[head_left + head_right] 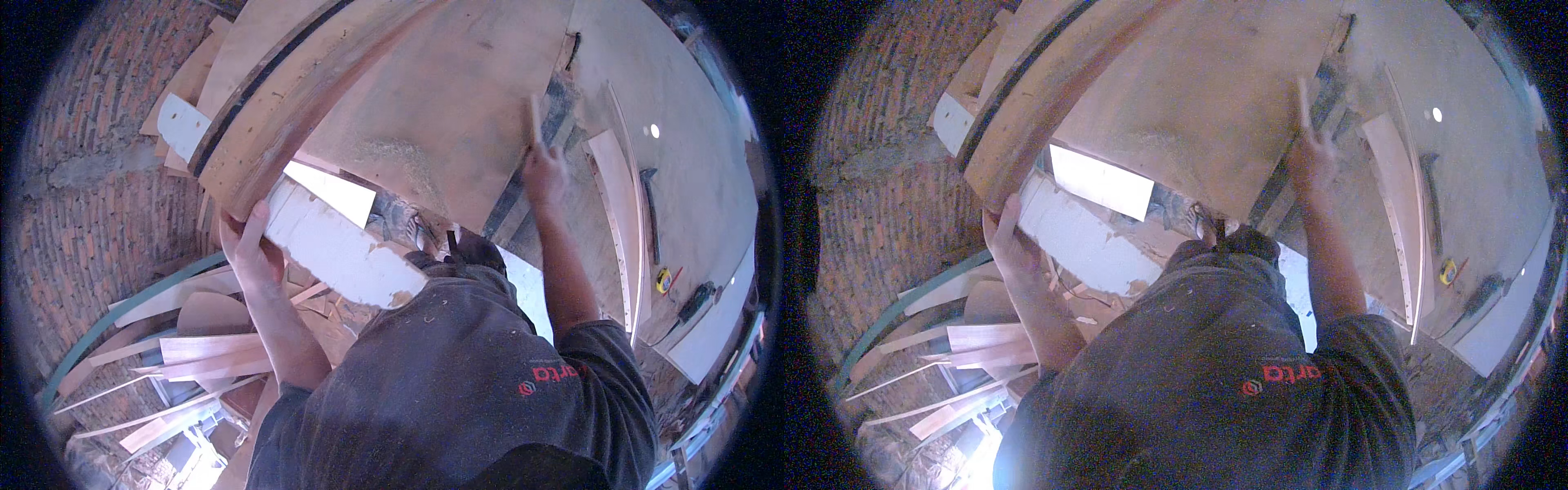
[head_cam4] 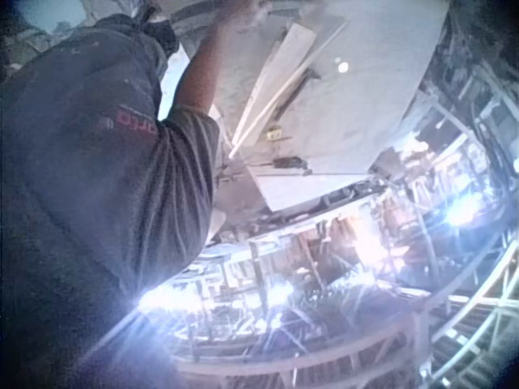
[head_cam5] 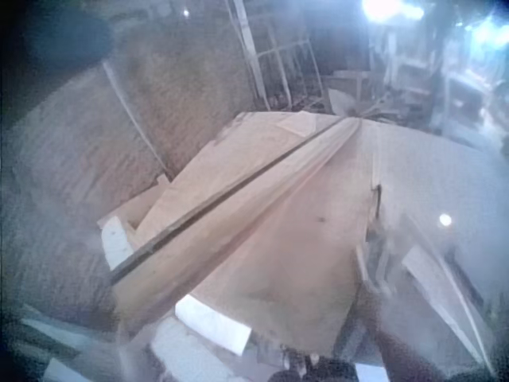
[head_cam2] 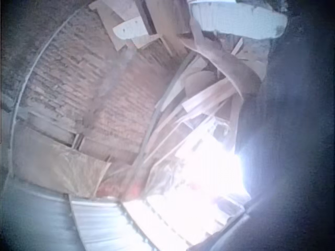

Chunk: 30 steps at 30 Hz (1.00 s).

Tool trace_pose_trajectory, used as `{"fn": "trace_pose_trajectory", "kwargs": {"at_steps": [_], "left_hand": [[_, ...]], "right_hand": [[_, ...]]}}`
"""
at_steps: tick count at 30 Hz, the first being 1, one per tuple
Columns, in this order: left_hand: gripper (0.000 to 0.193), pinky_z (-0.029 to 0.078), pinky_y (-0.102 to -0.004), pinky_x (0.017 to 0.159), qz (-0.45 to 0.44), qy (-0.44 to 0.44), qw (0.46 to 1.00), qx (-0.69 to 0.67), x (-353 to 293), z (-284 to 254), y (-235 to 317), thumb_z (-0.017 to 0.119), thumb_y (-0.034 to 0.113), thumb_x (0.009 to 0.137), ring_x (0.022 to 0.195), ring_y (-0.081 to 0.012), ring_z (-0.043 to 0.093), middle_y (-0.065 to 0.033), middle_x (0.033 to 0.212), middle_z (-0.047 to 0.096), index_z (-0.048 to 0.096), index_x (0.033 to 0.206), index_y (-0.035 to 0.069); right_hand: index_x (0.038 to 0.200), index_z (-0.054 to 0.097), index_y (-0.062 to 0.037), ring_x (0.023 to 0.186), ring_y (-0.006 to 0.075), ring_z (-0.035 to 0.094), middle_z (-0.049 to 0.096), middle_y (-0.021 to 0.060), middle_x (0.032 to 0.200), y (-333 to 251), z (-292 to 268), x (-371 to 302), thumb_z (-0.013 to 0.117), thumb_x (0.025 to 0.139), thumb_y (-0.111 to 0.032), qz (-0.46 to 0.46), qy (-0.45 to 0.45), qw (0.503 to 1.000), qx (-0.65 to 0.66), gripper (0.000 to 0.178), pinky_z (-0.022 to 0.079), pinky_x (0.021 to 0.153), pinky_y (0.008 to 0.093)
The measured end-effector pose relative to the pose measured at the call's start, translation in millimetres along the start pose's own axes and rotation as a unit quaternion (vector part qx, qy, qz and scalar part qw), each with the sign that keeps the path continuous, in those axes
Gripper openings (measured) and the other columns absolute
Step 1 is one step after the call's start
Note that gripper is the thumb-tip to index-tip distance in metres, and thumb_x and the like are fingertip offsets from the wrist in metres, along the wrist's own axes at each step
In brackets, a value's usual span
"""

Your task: The person assembles wooden pieces on a workbench, using a hammer to drive nails and a tape measure to check dimensions. They repeatedly position and adjust thin wooden strips and larger boards, then hammer them into place.

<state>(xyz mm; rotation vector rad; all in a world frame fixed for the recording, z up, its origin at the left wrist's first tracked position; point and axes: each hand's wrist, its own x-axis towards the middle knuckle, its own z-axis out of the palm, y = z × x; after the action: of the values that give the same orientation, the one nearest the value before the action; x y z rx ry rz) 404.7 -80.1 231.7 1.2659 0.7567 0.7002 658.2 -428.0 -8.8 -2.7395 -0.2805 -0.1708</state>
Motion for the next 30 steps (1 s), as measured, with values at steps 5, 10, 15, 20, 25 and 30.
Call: {"fn": "trace_pose_trajectory", "kwargs": {"at_steps": [5, 10, 15, 20, 25, 30], "left_hand": [[0.056, 0.046, -0.039, 0.107, 0.003, -0.069, 0.998, -0.016, 19.5, -8.4, -0.3, 0.067, -0.001, 0.09, 0.121, -0.0266, 0.06, -0.0171, 0.134, 0.06, 0.045, 0.142, -0.005], [0.06, 0.045, -0.0379, 0.107, -0.03, -0.038, 0.999, 0.0, 23.1, -22.4, -0.2, 0.071, -0.002, 0.087, 0.123, -0.0252, 0.058, -0.0154, 0.135, 0.058, 0.046, 0.142, -0.004], [0.063, 0.042, -0.0349, 0.109, -0.065, -0.038, 0.997, -0.024, 25.5, -29.2, -7.8, 0.07, -0.009, 0.085, 0.125, -0.0219, 0.055, -0.0133, 0.136, 0.055, 0.045, 0.142, -0.001], [0.064, 0.044, -0.0356, 0.107, -0.017, -0.034, 0.998, -0.051, 37.7, -24.4, -12.1, 0.069, -0.008, 0.085, 0.122, -0.0225, 0.056, -0.0131, 0.134, 0.056, 0.044, 0.143, 0.0], [0.06, 0.049, -0.0378, 0.102, -0.02, 0.051, 0.998, -0.034, 53.7, -4.6, -1.8, 0.066, -0.002, 0.088, 0.118, -0.026, 0.059, -0.0161, 0.133, 0.058, 0.044, 0.144, -0.002], [0.049, 0.053, -0.0376, 0.093, 0.027, 0.092, 0.993, 0.075, 86.7, -43.7, -6.3, 0.066, 0.005, 0.09, 0.106, -0.0259, 0.064, -0.0183, 0.128, 0.061, 0.052, 0.136, -0.005]], "right_hand": [[0.11, 0.073, -0.0153, 0.1, 0.0322, 0.07, 0.07, 0.0148, 0.112, -137.9, 66.8, -121.5, 0.067, 0.088, -0.028, -0.086, -0.186, 0.961, 0.186, 0.026, 0.056, 0.085, 0.0412], [0.11, 0.072, -0.0147, 0.1, 0.033, 0.069, 0.07, 0.0144, 0.108, -216.3, -5.8, -115.8, 0.067, 0.088, -0.024, -0.224, -0.257, 0.925, 0.168, 0.024, 0.055, 0.087, 0.0432], [0.095, 0.074, -0.0054, 0.082, 0.0374, 0.068, 0.068, 0.017, 0.094, -112.2, -13.6, -71.9, 0.07, 0.087, -0.024, -0.008, -0.055, 0.99, 0.13, 0.02, 0.054, 0.072, 0.0447], [0.089, 0.073, -0.0012, 0.077, 0.0386, 0.066, 0.064, 0.0183, 0.082, -43.8, -27.1, -36.5, 0.071, 0.084, -0.026, 0.103, 0.017, 0.982, 0.157, 0.026, 0.053, 0.07, 0.0459], [0.086, 0.072, -0.0027, 0.076, 0.0392, 0.066, 0.064, 0.0188, 0.081, -46.1, -9.2, 16.9, 0.069, 0.083, -0.025, 0.06, 0.057, 0.994, 0.077, 0.023, 0.054, 0.072, 0.0461], [0.084, 0.071, -0.0025, 0.08, 0.0387, 0.069, 0.065, 0.0188, 0.084, -29.7, 57.5, 124.9, 0.068, 0.084, -0.024, 0.044, 0.045, 0.998, 0.023, 0.022, 0.058, 0.07, 0.0469]]}}
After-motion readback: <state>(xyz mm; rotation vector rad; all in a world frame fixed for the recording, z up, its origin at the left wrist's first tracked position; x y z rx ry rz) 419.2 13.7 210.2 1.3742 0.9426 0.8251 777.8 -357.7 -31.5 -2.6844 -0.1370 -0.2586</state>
